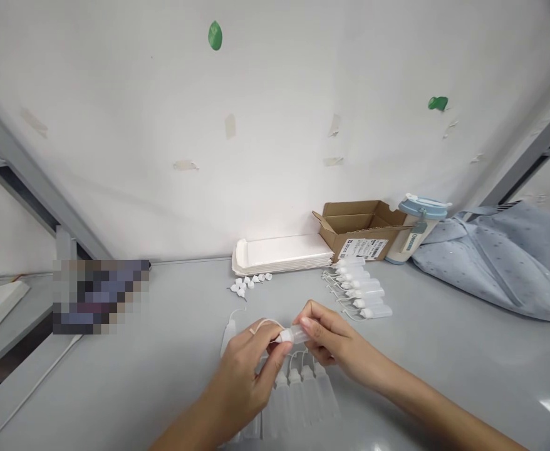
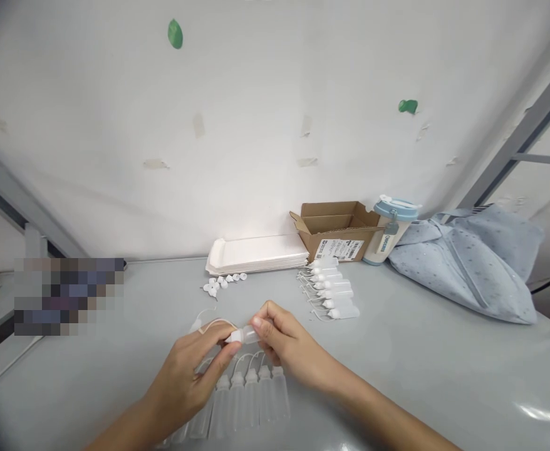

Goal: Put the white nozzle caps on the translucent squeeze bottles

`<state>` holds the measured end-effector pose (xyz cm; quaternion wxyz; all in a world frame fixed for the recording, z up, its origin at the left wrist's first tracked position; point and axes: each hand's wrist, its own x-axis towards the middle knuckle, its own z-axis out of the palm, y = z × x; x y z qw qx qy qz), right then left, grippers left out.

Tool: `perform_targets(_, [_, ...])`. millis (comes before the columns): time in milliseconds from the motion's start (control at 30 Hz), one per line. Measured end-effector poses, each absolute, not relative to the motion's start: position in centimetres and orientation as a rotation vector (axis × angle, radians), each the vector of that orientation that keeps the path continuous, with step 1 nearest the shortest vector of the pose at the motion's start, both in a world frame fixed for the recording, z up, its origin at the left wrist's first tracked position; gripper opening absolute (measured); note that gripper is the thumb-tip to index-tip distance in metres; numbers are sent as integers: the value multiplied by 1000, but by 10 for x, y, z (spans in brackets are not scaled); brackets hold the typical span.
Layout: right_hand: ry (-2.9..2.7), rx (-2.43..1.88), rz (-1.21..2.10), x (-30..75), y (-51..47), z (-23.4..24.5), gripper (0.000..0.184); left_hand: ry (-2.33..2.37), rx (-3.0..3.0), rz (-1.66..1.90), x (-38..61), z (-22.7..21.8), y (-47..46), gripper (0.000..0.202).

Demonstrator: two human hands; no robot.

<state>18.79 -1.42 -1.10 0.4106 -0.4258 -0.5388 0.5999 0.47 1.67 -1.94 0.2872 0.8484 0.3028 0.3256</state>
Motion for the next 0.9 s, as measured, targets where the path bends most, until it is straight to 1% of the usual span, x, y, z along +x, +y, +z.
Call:
perform_targets(67, [-1415,-1117,1423,190,-13,-11,34,862,2180,801,5,-19,17,22])
perform_targets(133, [-1563,-1213,1243,192,-13,-9,31,907,2025,706,6,-16,18,25])
perform_targets(233, [-1871,-1291,868,196,-12,-8,23,914,1804,641,6,-11,19,30])
perform_targets(300, [-2046,-1230,584,198,-12,-9,20,909,1718,634,6,-8,19,29])
perform_targets(367, [-2104,-1188,437,197,-12,-11,21,908,1705,640,5,-8,19,28])
perform_targets(433, [-2052,-1231,523,194,-13,-12,21,901,1759,662,5,-10,18,27])
perform_targets(567, [-1824,-1319,898,188,-17,-12,26,866,2091,806,5,-20,17,23])
perform_targets(667, [-1741,-1334,997,189,-15,-10,31,801,2354,941,5,-24,20,18])
perform_targets(733, [-1765,-1362,911,196,-10,-6,31,794,2416,898,0,-22,29,18])
perform_targets(800, [-1794,-1427,696,211,-2,-2,29,854,2423,796,-10,-19,45,20])
perform_targets(900, [-1680,-1567,377,247,15,3,28,1119,2451,862,-31,-18,76,26])
